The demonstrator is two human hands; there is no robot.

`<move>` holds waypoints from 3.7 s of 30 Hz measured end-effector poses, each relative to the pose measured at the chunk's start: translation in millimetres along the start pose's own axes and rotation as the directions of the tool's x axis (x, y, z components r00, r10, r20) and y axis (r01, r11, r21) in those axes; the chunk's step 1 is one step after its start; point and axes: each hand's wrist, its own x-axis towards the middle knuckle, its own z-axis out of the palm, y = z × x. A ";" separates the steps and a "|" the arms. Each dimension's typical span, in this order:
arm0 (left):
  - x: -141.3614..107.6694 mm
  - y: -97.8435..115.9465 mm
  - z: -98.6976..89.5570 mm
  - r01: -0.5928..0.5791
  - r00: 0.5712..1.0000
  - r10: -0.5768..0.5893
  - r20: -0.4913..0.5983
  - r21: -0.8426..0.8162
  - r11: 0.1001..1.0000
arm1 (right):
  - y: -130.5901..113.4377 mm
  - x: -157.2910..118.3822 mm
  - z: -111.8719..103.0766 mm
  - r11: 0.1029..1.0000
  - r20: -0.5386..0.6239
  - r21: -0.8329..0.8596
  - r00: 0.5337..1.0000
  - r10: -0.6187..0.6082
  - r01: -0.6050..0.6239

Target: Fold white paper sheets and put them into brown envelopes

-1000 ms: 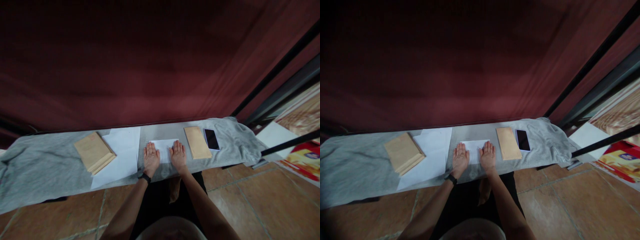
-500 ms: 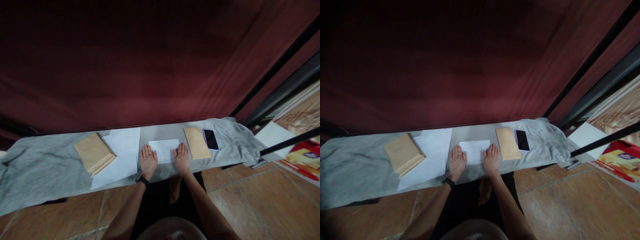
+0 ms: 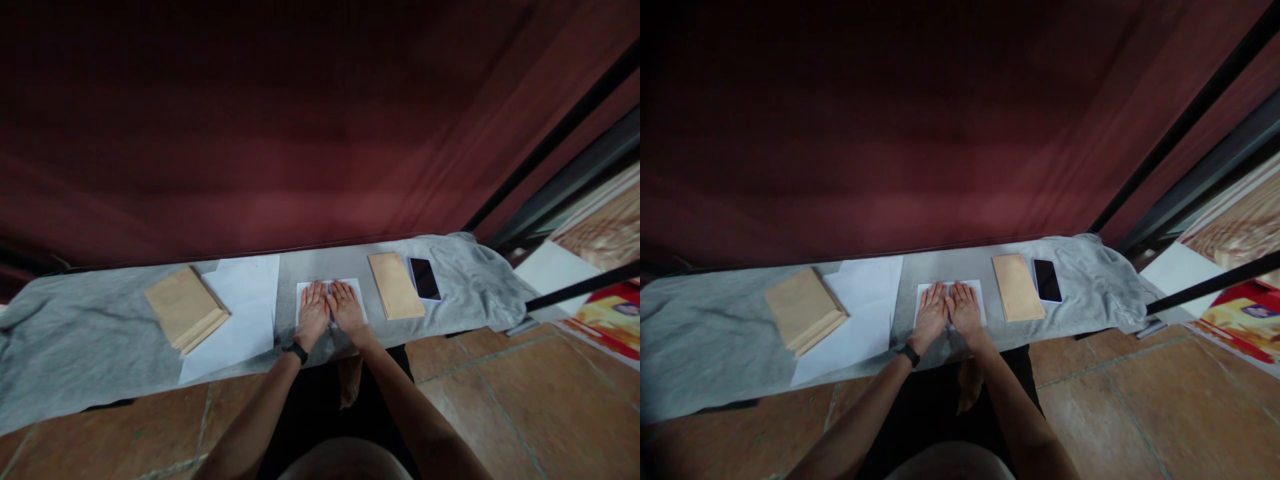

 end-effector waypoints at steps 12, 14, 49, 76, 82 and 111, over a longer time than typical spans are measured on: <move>10.2 -3.2 6.9 0.005 1.000 -0.005 0.010 0.016 1.000 | -2.3 8.4 2.5 0.997 0.012 -0.045 0.997 0.071 -0.071; 9.3 -2.6 6.1 0.019 1.000 -0.019 0.002 0.017 1.000 | -1.4 7.4 3.5 0.995 -0.007 -0.050 0.997 0.082 -0.083; -47.3 -33.8 8.1 0.130 0.962 -0.128 -0.241 -0.007 0.991 | 39.2 -39.0 -0.5 0.959 -0.196 -0.111 0.952 0.235 -0.260; -94.4 -11.5 -26.6 -0.417 0.907 0.417 0.052 -0.018 0.909 | 6.5 -104.4 -12.2 0.993 -0.114 -0.106 0.991 -0.070 0.058; -96.2 -11.2 -27.4 -0.412 0.909 0.412 0.062 -0.017 0.911 | 13.9 -113.7 -11.8 0.993 -0.117 -0.109 0.992 -0.051 0.038; -102.7 -17.0 -23.1 -0.146 0.989 0.145 -0.025 -0.038 0.989 | 27.9 -127.4 -15.8 0.991 -0.159 -0.126 0.987 0.015 -0.036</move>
